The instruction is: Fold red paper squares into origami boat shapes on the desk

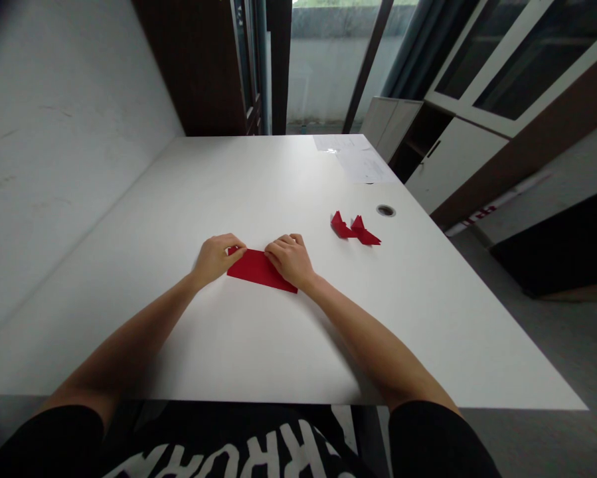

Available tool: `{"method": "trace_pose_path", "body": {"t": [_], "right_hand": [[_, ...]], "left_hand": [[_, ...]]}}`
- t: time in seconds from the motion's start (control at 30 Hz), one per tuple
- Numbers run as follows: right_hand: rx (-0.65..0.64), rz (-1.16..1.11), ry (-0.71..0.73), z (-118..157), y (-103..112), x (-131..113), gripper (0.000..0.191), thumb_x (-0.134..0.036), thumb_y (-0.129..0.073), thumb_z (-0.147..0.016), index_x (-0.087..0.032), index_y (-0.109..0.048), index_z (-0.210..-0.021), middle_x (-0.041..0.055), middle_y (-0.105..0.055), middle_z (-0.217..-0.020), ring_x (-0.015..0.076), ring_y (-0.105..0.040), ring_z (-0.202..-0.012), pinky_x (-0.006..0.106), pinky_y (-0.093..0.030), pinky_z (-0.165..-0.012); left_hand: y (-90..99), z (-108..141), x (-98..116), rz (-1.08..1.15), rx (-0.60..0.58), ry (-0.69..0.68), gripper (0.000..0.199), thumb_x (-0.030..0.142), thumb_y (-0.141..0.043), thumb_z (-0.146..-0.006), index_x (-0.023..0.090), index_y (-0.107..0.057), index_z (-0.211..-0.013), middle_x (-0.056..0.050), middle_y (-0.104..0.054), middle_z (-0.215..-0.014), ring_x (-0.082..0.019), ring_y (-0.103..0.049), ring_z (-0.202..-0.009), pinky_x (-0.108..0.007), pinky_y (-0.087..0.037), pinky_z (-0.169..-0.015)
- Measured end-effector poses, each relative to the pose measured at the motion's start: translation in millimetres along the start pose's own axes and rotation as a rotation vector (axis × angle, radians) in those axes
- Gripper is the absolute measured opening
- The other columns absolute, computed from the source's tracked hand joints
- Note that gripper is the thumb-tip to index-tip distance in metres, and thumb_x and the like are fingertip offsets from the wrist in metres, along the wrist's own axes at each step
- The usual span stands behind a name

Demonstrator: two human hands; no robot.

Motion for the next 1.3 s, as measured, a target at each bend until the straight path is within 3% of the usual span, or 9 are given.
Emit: {"method": "trace_pose_path", "body": {"t": [0.37,0.5,0.6,0.73,0.87,0.93,1.07,1.2,1.3], "right_hand": [[0.033,-0.193,-0.196,2,-5,35,0.018,-0.032,-0.055,-0.098,-0.024,-0.068,-0.089,0.0048,-0.074,-0.09,0.0235,-0.064,-0.088,0.041,-0.043,-0.089],[0.045,-0.41,-0.338,3,-9,34,0.022,-0.039,-0.053,-0.097,-0.024,-0.066,-0.088,0.0022,-0.071,-0.081,0.0192,-0.061,-0.075,0.033,-0.046,-0.073],[0.037,-0.477,-0.35,4,-12,31,0.024,-0.041,-0.054,-0.095,-0.023,-0.066,-0.085,0.0009,-0.069,-0.077,0.0173,-0.059,-0.07,0.031,-0.045,-0.068],[-0.005,-0.514,-0.333,5,-13,42,0.024,-0.041,-0.055,-0.094,-0.021,-0.067,-0.085,0.001,-0.07,-0.077,0.016,-0.059,-0.068,0.029,-0.044,-0.067],[-0.117,-0.558,-0.383,9,-13,79,0.022,-0.04,-0.059,-0.089,-0.021,-0.067,-0.083,0.0012,-0.071,-0.075,0.0165,-0.062,-0.069,0.03,-0.047,-0.069],[-0.05,-0.562,-0.437,11,-9,97,0.023,-0.041,-0.058,-0.09,-0.02,-0.066,-0.082,0.0022,-0.071,-0.075,0.0167,-0.062,-0.069,0.031,-0.048,-0.071],[0.041,-0.565,-0.381,13,-1,101,0.025,-0.038,-0.061,-0.09,-0.021,-0.068,-0.105,0.0035,-0.073,-0.085,0.018,-0.065,-0.075,0.033,-0.051,-0.074],[-0.029,-0.629,-0.135,10,1,65,0.047,-0.035,-0.064,-0.092,-0.027,-0.058,-0.138,0.005,-0.073,-0.106,0.0191,-0.067,-0.09,0.035,-0.053,-0.081],[-0.047,-0.664,0.0,7,3,37,0.043,-0.036,-0.063,-0.096,-0.032,-0.06,-0.139,0.0066,-0.07,-0.112,0.0204,-0.066,-0.098,0.036,-0.054,-0.085]], "left_hand": [[2.6,-3,-52,0.156,0.206,0.263,0.021,0.035,-0.06,-0.092,0.019,-0.074,-0.089,-0.005,-0.075,-0.094,-0.017,-0.067,-0.081,-0.029,-0.049,-0.078],[-24.6,0,-49,0.474,0.011,0.296,0.033,0.044,-0.062,-0.091,0.019,-0.073,-0.109,-0.006,-0.076,-0.097,-0.02,-0.069,-0.087,-0.029,-0.051,-0.078],[-38.7,2,-46,0.609,-0.035,0.314,0.037,0.049,-0.064,-0.089,0.017,-0.075,-0.105,-0.006,-0.076,-0.096,-0.022,-0.069,-0.088,-0.031,-0.052,-0.078],[-38.4,0,-59,0.73,0.086,0.384,0.038,0.05,-0.064,-0.089,0.016,-0.075,-0.1,-0.006,-0.076,-0.094,-0.022,-0.068,-0.087,-0.032,-0.051,-0.08],[-27.2,-3,-82,0.774,0.249,0.487,0.036,0.047,-0.07,-0.084,0.014,-0.075,-0.097,-0.006,-0.076,-0.091,-0.02,-0.066,-0.083,-0.031,-0.051,-0.079],[-23.1,-3,-89,0.849,0.288,0.563,0.038,0.047,-0.073,-0.08,0.013,-0.075,-0.097,-0.007,-0.076,-0.09,-0.02,-0.067,-0.081,-0.032,-0.052,-0.078],[-25.1,-2,-88,1.082,0.118,0.68,0.046,0.046,-0.08,-0.074,0.011,-0.074,-0.103,-0.012,-0.076,-0.094,-0.021,-0.069,-0.081,-0.033,-0.054,-0.075],[-31.8,2,-78,1.123,-0.08,0.705,0.048,0.045,-0.082,-0.073,0.01,-0.074,-0.105,-0.013,-0.077,-0.095,-0.019,-0.069,-0.08,-0.029,-0.053,-0.072],[-34.3,4,-71,1.081,-0.175,0.68,0.048,0.047,-0.082,-0.074,0.011,-0.075,-0.105,-0.012,-0.077,-0.093,-0.018,-0.068,-0.076,-0.029,-0.052,-0.07]]}}
Point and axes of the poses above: each hand's wrist, its own z-axis away from the middle knuckle, its own y-axis out of the back of the hand, x = y × z, the point moved 2 cm from there along -z, towards the middle knuckle
